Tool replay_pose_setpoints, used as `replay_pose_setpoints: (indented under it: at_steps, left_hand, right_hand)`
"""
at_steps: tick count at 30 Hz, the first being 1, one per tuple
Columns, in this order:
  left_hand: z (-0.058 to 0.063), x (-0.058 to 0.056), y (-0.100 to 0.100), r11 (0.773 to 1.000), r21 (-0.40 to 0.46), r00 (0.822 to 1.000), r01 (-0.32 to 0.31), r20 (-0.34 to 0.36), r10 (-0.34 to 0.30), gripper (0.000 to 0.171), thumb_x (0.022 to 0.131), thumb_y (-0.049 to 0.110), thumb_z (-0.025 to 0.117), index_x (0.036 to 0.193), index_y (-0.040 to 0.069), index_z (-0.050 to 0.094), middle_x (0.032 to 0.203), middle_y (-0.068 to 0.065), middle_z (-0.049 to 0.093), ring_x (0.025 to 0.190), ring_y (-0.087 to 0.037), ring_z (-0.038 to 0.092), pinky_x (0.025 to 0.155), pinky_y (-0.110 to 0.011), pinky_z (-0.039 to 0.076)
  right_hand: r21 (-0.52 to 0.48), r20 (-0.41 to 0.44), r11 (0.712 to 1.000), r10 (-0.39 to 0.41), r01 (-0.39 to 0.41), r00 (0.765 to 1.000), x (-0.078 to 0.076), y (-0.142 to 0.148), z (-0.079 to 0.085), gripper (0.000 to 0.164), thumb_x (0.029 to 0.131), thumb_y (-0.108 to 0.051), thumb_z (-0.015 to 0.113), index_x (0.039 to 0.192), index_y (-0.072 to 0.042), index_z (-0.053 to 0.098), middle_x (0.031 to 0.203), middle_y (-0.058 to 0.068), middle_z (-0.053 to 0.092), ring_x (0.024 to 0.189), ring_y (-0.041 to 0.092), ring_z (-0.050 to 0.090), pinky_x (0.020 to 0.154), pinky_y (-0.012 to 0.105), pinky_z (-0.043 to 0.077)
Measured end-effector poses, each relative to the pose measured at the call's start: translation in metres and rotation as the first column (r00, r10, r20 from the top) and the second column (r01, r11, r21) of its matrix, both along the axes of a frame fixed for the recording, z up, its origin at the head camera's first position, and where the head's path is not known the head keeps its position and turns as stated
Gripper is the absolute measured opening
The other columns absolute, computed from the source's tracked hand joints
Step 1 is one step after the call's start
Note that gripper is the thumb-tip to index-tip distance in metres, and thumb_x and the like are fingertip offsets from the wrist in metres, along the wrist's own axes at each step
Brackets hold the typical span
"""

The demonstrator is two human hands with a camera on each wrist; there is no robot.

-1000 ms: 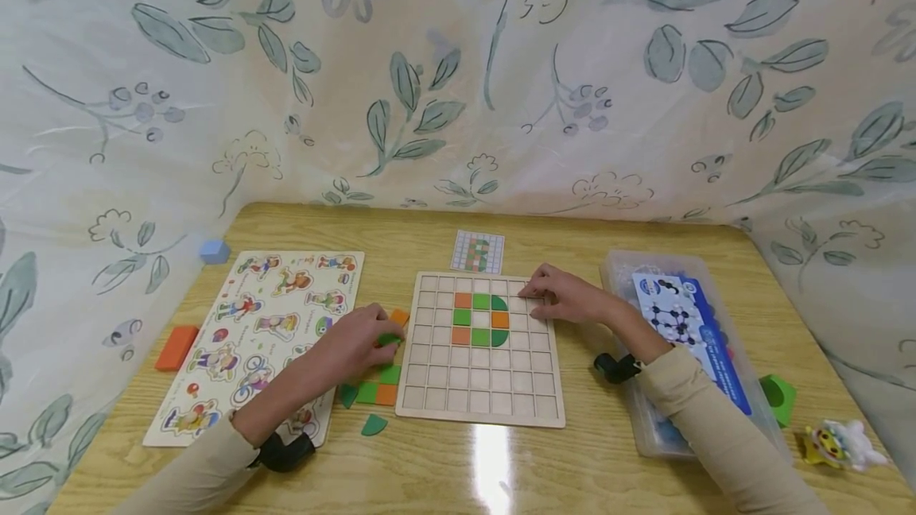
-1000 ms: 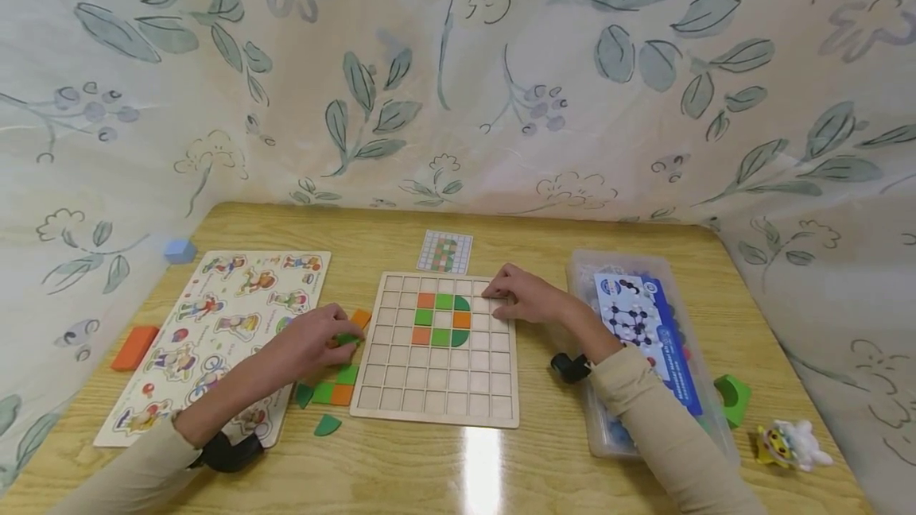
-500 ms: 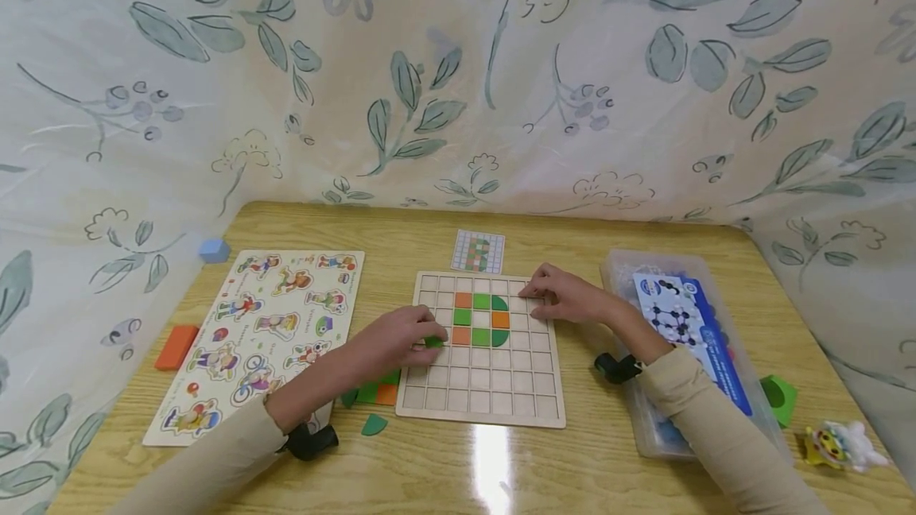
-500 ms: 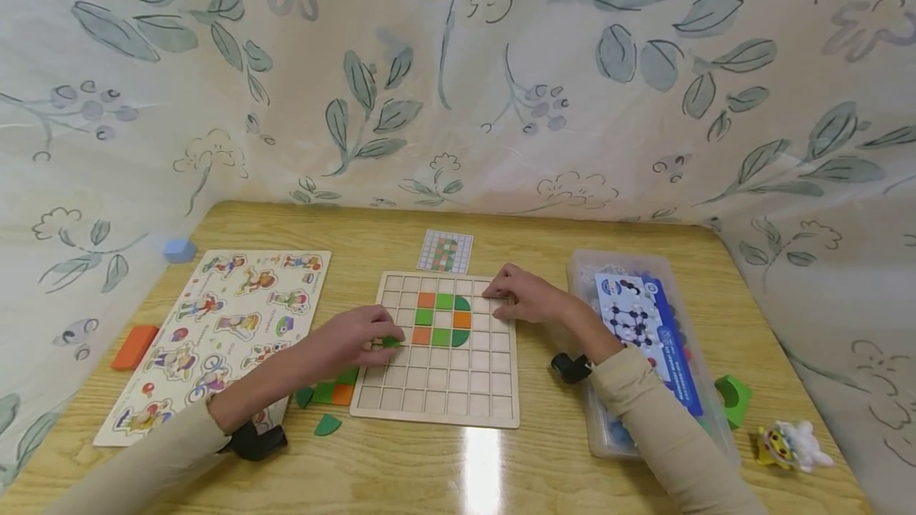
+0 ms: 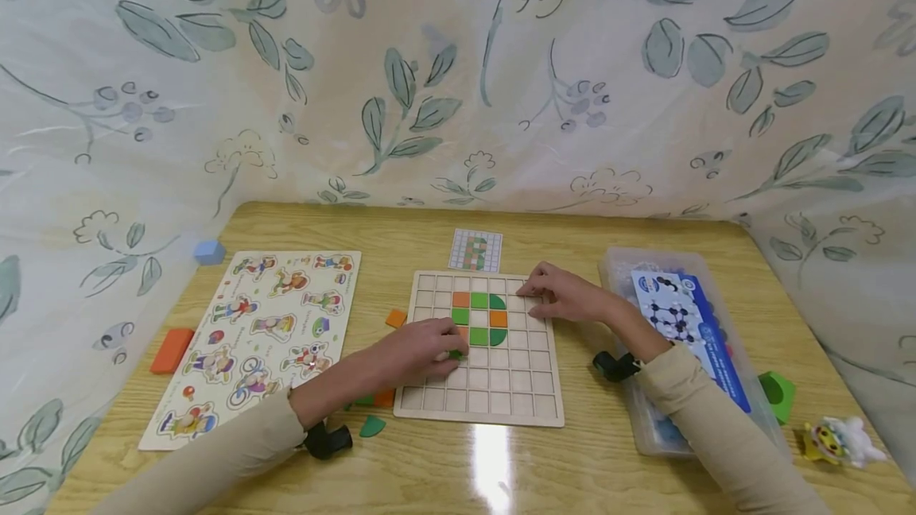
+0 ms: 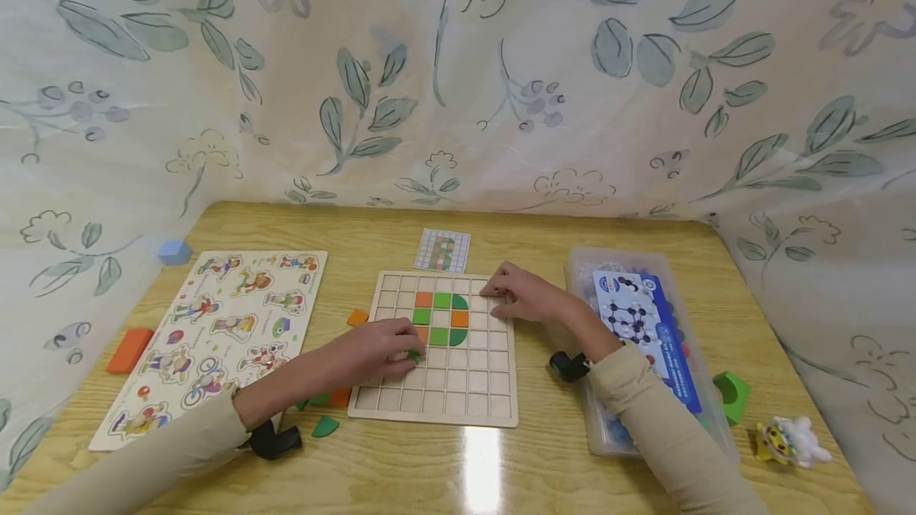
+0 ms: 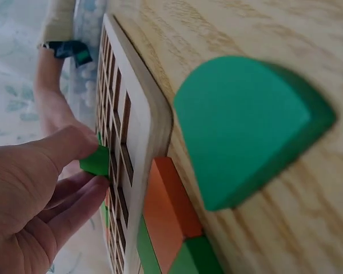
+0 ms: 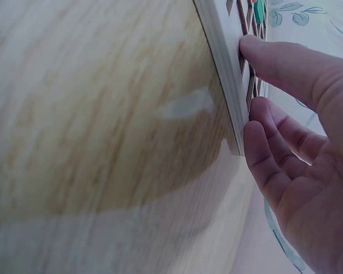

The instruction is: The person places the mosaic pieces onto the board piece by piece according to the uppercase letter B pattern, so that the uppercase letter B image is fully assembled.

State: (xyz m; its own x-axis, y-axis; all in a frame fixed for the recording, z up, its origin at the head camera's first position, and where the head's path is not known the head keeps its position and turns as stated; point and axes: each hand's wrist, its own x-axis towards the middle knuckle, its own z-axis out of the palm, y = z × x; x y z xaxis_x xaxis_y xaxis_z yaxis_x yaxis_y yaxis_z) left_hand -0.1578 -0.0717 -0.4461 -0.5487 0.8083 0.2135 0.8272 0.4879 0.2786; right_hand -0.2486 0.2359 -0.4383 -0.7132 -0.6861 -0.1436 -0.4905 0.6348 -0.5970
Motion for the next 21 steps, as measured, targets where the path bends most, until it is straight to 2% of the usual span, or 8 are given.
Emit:
replay_pose_setpoints:
  at_steps: [5, 12, 15, 21]
  left_hand:
    - [-0.0002, -0.0004, -0.001, 1.0, -0.016, 1.0, 0.0, 0.01, 0.0, 0.015, 0.091, 0.017, 0.067, 0.104, 0.017, 0.074, 0.103, 0.002, 0.066, 0.093, -0.011, 0.061, 0.082, -0.023, 0.052]
    - [-0.0028, -0.001, -0.0011, 1.0, 0.012, 1.0, 0.023, -0.015, -0.022, 0.016, 0.09, 0.017, 0.07, 0.105, 0.017, 0.075, 0.103, 0.0, 0.065, 0.09, -0.011, 0.06, 0.078, -0.022, 0.052]
    - [-0.0046, -0.0005, -0.0025, 1.0, -0.011, 0.998, 0.025, -0.063, -0.026, 0.018, 0.09, 0.019, 0.069, 0.107, 0.018, 0.075, 0.102, 0.0, 0.063, 0.088, -0.011, 0.057, 0.076, -0.02, 0.05]
    - [-0.0056, 0.0035, -0.0067, 0.991, -0.13, 0.982, 0.026, -0.18, -0.049, 0.023, 0.095, 0.025, 0.063, 0.115, 0.021, 0.072, 0.106, 0.0, 0.062, 0.09, -0.013, 0.054, 0.079, -0.024, 0.05]
  right_hand:
    - [-0.004, 0.009, 1.0, 0.002, -0.002, 1.0, 0.0005, 0.001, -0.0007, 0.034, 0.089, -0.015, 0.069, 0.122, -0.007, 0.066, 0.109, 0.01, 0.052, 0.087, 0.018, 0.047, 0.075, 0.027, 0.044]
    - [0.001, 0.021, 1.0, -0.005, 0.005, 1.0, 0.0002, 0.0021, -0.0035, 0.034, 0.089, -0.015, 0.07, 0.122, -0.009, 0.066, 0.108, 0.009, 0.052, 0.087, 0.016, 0.048, 0.076, 0.026, 0.045]
    - [-0.005, 0.02, 1.0, 0.001, -0.001, 1.0, 0.0, 0.0018, -0.0027, 0.033, 0.089, -0.015, 0.069, 0.122, -0.008, 0.066, 0.109, 0.01, 0.052, 0.088, 0.017, 0.048, 0.077, 0.028, 0.045]
    - [-0.013, 0.002, 1.0, 0.022, -0.022, 1.0, -0.0009, 0.0016, -0.001, 0.033, 0.09, -0.015, 0.069, 0.122, -0.007, 0.065, 0.111, 0.012, 0.053, 0.093, 0.018, 0.051, 0.08, 0.03, 0.047]
